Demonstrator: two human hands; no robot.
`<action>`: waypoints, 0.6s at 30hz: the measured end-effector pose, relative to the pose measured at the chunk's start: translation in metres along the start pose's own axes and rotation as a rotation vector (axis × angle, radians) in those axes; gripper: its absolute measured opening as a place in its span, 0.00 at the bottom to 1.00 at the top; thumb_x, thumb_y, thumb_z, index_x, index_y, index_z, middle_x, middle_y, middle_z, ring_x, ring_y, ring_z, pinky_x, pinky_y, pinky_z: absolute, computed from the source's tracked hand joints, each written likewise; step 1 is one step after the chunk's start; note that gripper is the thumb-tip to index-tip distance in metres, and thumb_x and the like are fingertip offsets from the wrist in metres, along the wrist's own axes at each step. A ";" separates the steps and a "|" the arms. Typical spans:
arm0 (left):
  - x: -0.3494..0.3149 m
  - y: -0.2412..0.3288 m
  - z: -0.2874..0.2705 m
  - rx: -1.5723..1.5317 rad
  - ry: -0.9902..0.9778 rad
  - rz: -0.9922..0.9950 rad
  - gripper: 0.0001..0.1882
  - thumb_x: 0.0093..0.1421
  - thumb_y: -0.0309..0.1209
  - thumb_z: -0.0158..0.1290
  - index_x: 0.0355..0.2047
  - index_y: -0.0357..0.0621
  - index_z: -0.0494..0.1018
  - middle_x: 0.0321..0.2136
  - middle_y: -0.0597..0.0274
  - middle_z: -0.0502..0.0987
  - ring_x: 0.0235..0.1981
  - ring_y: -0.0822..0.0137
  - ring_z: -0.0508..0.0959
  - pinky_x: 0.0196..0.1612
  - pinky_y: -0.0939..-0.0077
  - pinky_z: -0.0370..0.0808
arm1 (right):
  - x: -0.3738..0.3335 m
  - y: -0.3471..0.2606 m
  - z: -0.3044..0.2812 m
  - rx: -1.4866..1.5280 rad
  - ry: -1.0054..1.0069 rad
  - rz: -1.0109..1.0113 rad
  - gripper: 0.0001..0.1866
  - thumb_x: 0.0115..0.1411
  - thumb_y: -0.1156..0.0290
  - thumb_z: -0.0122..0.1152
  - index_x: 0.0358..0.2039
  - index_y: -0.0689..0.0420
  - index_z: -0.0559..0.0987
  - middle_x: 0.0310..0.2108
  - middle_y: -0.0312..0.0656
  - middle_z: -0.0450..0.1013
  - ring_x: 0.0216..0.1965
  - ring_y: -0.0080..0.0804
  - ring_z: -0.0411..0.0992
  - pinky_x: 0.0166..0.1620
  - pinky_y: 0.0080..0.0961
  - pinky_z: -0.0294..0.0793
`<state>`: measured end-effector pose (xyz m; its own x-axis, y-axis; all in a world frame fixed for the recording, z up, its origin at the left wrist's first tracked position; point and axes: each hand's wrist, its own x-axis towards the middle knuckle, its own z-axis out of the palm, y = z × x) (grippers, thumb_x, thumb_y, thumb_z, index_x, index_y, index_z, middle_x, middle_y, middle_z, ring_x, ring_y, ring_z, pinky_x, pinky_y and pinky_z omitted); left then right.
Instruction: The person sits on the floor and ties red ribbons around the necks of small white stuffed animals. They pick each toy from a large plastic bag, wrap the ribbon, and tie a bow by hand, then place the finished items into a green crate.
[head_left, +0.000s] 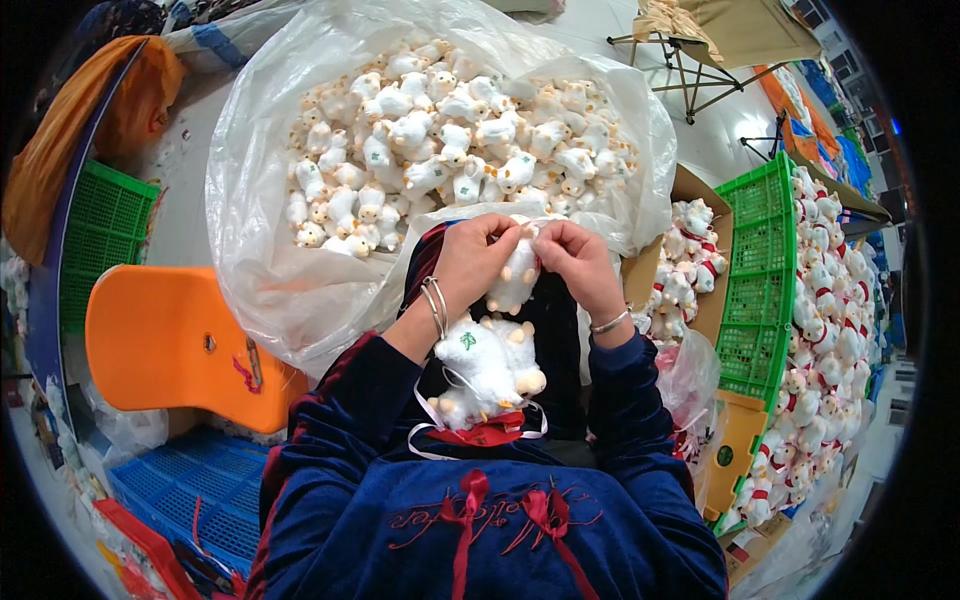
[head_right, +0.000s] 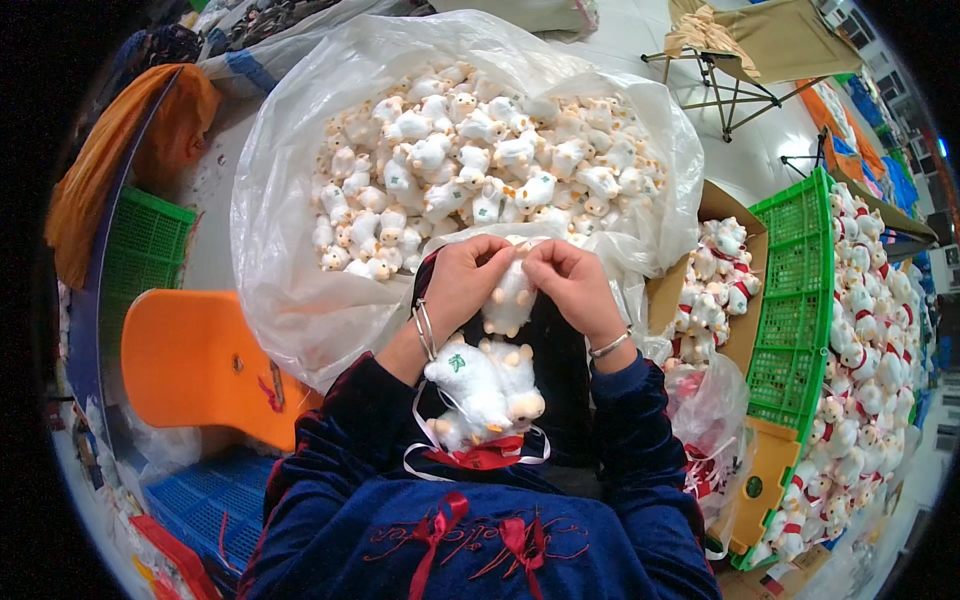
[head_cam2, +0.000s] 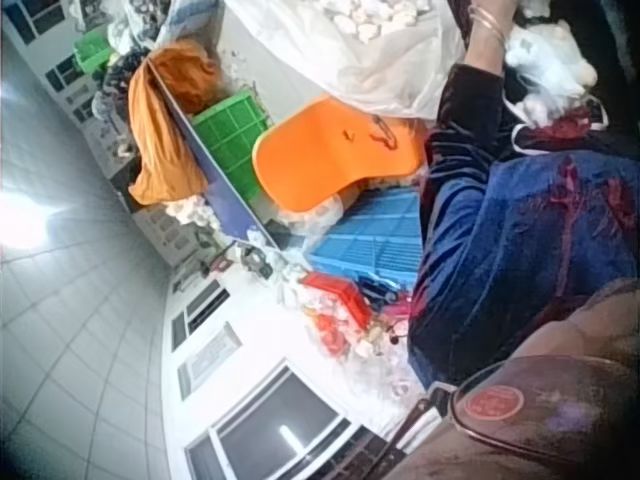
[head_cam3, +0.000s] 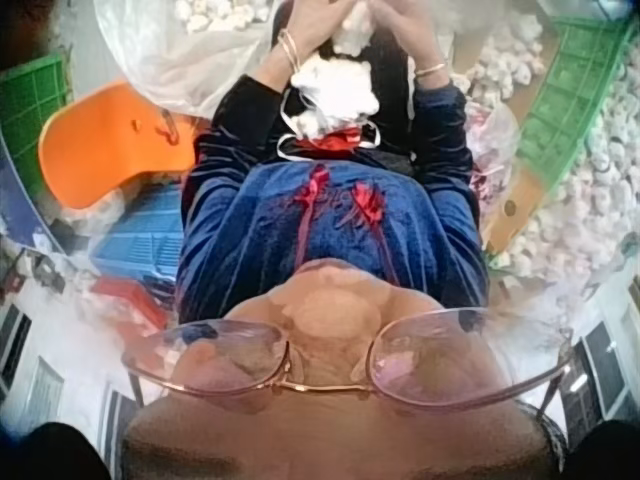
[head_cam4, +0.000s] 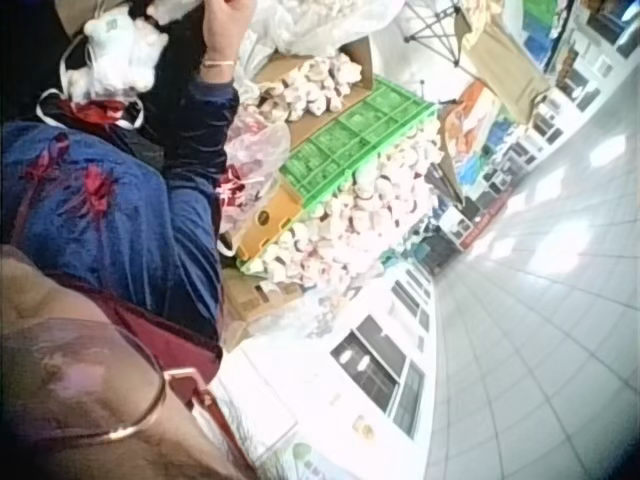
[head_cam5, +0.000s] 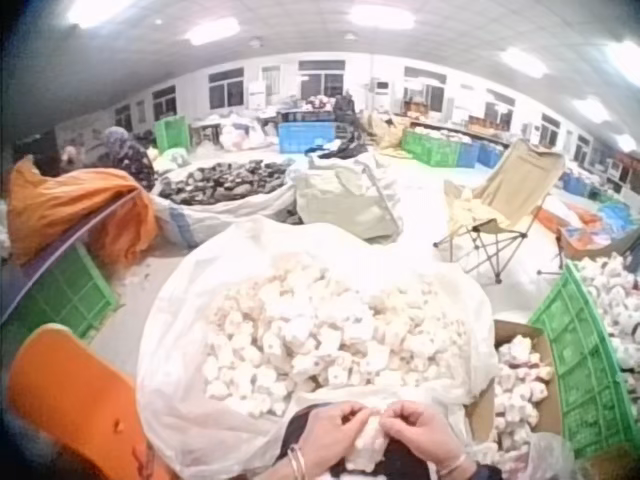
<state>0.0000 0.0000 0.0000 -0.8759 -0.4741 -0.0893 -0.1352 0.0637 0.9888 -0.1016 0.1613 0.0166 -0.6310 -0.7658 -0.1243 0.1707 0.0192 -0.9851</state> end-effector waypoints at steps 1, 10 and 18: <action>0.000 0.002 0.000 0.004 -0.001 -0.011 0.12 0.65 0.33 0.60 0.39 0.34 0.83 0.27 0.64 0.83 0.26 0.80 0.76 0.31 0.81 0.74 | 0.001 -0.003 0.000 -0.025 0.065 -0.005 0.12 0.63 0.66 0.71 0.37 0.62 0.79 0.29 0.30 0.75 0.31 0.13 0.70 0.36 0.12 0.70; -0.001 0.006 -0.002 0.012 -0.006 -0.024 0.12 0.65 0.33 0.60 0.38 0.33 0.82 0.25 0.69 0.82 0.25 0.82 0.73 0.30 0.83 0.71 | -0.011 0.010 0.006 -0.481 0.304 0.112 0.17 0.57 0.63 0.76 0.32 0.64 0.80 0.21 0.26 0.68 0.24 0.13 0.62 0.28 0.16 0.63; 0.000 -0.002 0.002 -0.024 -0.006 0.010 0.12 0.66 0.33 0.60 0.40 0.34 0.83 0.26 0.69 0.82 0.26 0.82 0.73 0.31 0.83 0.71 | -0.005 0.033 0.007 -0.300 0.340 -0.069 0.11 0.62 0.69 0.70 0.30 0.64 0.81 0.23 0.29 0.71 0.25 0.15 0.66 0.29 0.18 0.65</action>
<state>-0.0005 0.0020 -0.0021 -0.8798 -0.4686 -0.0797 -0.1150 0.0472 0.9922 -0.0880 0.1614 -0.0141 -0.8545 -0.5179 -0.0401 -0.0750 0.1994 -0.9770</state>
